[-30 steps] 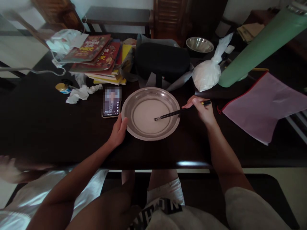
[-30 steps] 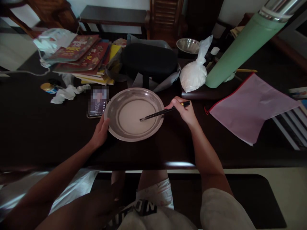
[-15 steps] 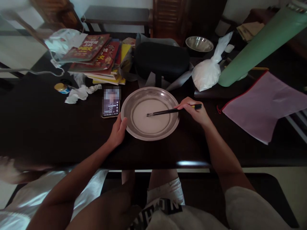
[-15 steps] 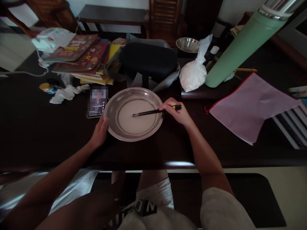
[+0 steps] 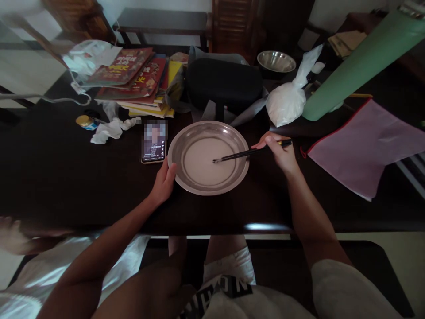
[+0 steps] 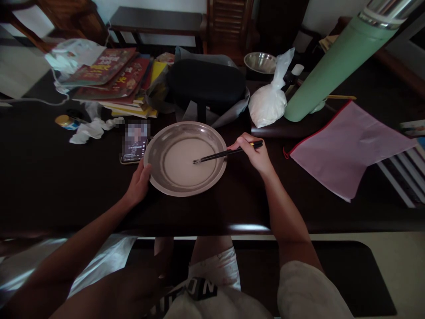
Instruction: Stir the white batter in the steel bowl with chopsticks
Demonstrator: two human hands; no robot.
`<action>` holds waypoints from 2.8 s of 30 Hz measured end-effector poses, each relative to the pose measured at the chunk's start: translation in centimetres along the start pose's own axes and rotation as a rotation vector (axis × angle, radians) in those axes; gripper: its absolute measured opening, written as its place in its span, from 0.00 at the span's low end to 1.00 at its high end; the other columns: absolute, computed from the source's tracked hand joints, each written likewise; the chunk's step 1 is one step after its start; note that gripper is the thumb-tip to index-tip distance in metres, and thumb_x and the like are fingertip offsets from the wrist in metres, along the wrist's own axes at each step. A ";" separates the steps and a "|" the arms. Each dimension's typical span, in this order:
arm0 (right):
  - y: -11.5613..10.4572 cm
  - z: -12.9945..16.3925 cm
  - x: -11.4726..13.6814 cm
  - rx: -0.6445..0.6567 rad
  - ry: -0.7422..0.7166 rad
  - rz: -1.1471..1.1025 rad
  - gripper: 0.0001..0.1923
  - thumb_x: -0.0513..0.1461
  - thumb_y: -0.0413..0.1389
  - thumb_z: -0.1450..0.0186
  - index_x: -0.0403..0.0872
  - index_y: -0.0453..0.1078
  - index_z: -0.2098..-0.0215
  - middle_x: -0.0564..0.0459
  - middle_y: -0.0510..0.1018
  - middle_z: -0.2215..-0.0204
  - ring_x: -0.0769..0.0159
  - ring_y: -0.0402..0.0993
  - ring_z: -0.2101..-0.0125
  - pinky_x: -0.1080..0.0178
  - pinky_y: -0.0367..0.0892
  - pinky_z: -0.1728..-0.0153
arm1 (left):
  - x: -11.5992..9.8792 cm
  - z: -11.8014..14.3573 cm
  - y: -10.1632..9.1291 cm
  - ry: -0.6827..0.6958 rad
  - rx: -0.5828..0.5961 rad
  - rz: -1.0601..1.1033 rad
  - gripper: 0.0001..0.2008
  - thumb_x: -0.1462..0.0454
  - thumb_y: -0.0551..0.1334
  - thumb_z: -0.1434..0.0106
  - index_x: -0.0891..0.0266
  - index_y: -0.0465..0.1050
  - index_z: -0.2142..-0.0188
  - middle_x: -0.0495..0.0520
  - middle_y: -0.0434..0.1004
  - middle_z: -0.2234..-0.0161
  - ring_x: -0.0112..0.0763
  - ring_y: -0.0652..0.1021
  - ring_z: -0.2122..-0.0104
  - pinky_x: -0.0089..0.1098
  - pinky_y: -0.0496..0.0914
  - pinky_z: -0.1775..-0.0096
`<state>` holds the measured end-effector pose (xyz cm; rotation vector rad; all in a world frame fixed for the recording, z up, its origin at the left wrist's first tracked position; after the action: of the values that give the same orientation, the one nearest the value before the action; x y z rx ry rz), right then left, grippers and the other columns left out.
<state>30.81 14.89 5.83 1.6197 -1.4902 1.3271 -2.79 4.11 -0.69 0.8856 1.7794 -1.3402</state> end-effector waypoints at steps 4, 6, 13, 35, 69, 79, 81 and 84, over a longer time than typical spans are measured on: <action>1.1 0.0 0.0 0.123 -0.032 -0.002 0.19 0.56 0.60 0.33 0.54 0.82 0.70 0.53 0.85 0.70 0.61 0.82 0.64 0.54 0.75 0.57 | 0.0 0.0 0.0 -0.015 0.000 0.004 0.37 0.37 0.49 0.29 0.65 0.72 0.41 0.65 0.79 0.46 0.49 0.78 0.46 0.47 0.72 0.43; 1.0 0.0 0.1 0.110 -0.063 0.025 0.17 0.55 0.60 0.33 0.55 0.83 0.69 0.53 0.86 0.68 0.61 0.81 0.62 0.54 0.74 0.55 | 0.0 0.0 0.0 -0.014 -0.001 0.004 0.38 0.37 0.49 0.30 0.65 0.72 0.41 0.65 0.79 0.46 0.49 0.78 0.46 0.47 0.72 0.42; 0.7 0.1 -0.2 0.084 -0.012 -0.049 0.19 0.54 0.59 0.31 0.53 0.82 0.72 0.54 0.83 0.73 0.63 0.82 0.67 0.56 0.75 0.59 | 0.0 0.0 0.0 -0.021 0.013 -0.015 0.39 0.37 0.48 0.29 0.65 0.70 0.38 0.66 0.79 0.46 0.49 0.78 0.47 0.47 0.72 0.43; 1.1 0.1 -0.3 0.119 -0.018 -0.038 0.18 0.55 0.60 0.32 0.54 0.82 0.71 0.53 0.84 0.71 0.62 0.83 0.65 0.55 0.75 0.58 | 0.1 0.0 0.0 -0.008 0.002 0.004 0.38 0.38 0.49 0.29 0.65 0.70 0.38 0.66 0.79 0.45 0.50 0.78 0.46 0.47 0.72 0.42; 0.6 0.1 -0.2 0.089 -0.024 0.021 0.17 0.55 0.60 0.32 0.53 0.83 0.68 0.53 0.85 0.68 0.60 0.83 0.62 0.55 0.74 0.56 | -0.3 0.0 0.0 -0.025 0.036 -0.013 0.41 0.36 0.47 0.30 0.64 0.67 0.35 0.66 0.75 0.39 0.52 0.75 0.40 0.49 0.68 0.38; 0.9 0.2 -0.1 0.105 -0.066 0.029 0.16 0.54 0.61 0.32 0.55 0.83 0.68 0.53 0.85 0.68 0.60 0.81 0.63 0.54 0.73 0.57 | -0.2 0.1 0.0 -0.013 0.037 -0.004 0.39 0.37 0.48 0.29 0.65 0.67 0.35 0.67 0.75 0.39 0.52 0.75 0.39 0.50 0.68 0.37; 0.1 0.1 -0.3 0.034 -0.036 0.006 0.16 0.53 0.60 0.31 0.55 0.83 0.69 0.53 0.84 0.70 0.61 0.81 0.66 0.54 0.73 0.59 | -0.2 0.1 0.0 -0.007 0.039 -0.012 0.39 0.38 0.47 0.29 0.65 0.67 0.35 0.67 0.75 0.39 0.52 0.75 0.39 0.49 0.68 0.37; 0.1 0.1 -0.3 0.052 -0.016 -0.026 0.19 0.54 0.58 0.30 0.55 0.82 0.72 0.53 0.82 0.74 0.61 0.80 0.70 0.54 0.74 0.62 | -0.1 0.0 0.0 -0.002 0.040 -0.010 0.39 0.38 0.48 0.29 0.65 0.68 0.36 0.67 0.75 0.40 0.51 0.75 0.40 0.49 0.68 0.38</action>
<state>30.75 14.83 5.52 1.6803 -1.4507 1.3516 -2.73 4.06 -0.59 0.8983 1.7629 -1.3868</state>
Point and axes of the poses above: each hand's wrist, its own z-axis away from the middle knuckle, its own y-axis out of the palm, x = y × z, the point moved 7 cm from there along -z, towards the middle knuckle
